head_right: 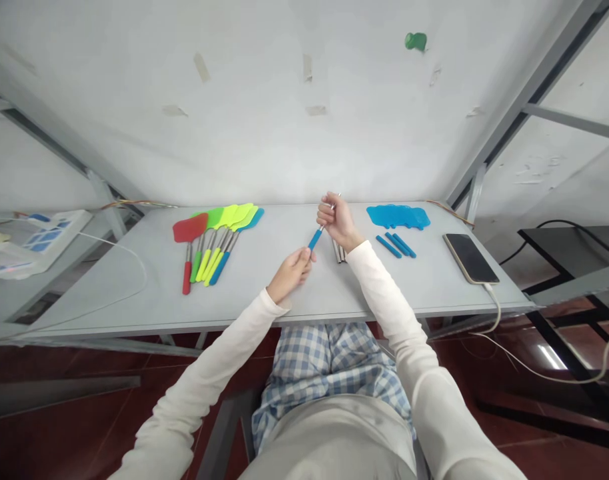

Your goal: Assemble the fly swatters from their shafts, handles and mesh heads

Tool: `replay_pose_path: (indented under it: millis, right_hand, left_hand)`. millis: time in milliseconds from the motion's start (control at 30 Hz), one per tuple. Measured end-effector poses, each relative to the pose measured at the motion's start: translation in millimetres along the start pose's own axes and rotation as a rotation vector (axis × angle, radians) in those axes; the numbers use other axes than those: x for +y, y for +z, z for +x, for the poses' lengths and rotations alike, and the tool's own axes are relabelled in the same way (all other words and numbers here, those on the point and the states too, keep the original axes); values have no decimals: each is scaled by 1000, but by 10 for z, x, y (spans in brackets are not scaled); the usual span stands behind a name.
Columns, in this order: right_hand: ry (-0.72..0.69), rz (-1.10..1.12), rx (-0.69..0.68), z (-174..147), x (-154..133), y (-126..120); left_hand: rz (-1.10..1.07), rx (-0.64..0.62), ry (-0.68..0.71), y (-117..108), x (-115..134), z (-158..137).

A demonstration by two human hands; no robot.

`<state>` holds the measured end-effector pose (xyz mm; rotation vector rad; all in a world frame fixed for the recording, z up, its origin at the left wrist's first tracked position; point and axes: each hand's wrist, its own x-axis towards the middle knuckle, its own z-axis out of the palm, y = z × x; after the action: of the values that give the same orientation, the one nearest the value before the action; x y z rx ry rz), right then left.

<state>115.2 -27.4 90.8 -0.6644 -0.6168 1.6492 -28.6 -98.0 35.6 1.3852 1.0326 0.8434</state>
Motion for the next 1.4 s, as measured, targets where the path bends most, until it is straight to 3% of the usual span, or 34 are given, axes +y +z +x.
replay_pose_path:
  millis: [67,133,200,267,333,400,467,567,700,767,833,967,1067,1167,1267,1400]
  right_hand:
    - [3,-21,109,-32,61,31]
    - [-92,12,192,-66,131,59]
    - [-220,36,253,-80,179,68]
    - [-282,12,297,-67,193,46]
    - [-256,-27,300,-41,183,0]
    - [-193,-47,264,-19,159,-49]
    - [-127,-55,206,-6,101,-91]
    - [-83,-81,131,29,-138,-172]
    - [-233,-158,138,175,-663,-372]
    - [-240,-248,136,286,-772,-452]
    - [-143,-383,139,392,-656,-469]
    - [-16,-875,225,508,-9,-380]
    - [-2,-1049,249,520,382,-369]
    - [-90,-1414,206,508,547,-446]
    - [-249,-1802,194,461,601,-535]
    - [-356,-1925,257,345,610,-563]
  left_hand:
    - [518,296,165,-35,-82,109]
    - [920,432,238,-32,-162,201]
    - [1117,410,229,-1,-213,254]
    - [1124,315,208,31,-215,269]
    - [976,200,214,38,-167,263]
    - [678,50,192,13,-93,253]
    - [260,-174,50,-37,-29,239]
    - [-342,-509,-277,-137,-20,168]
    - [-737,-591,-477,-289,-116,-9]
    - [-791,-550,-465,-349,-121,-46]
    - [-784,-421,-378,-390,-86,-10]
    - [-626,-89,-163,-418,-44,169]
    - [-418,93,-65,-411,-130,273]
    - [-204,267,-38,-386,-257,336]
    - [-44,357,-5,-346,-338,386]
    - [76,363,50,-274,-354,486]
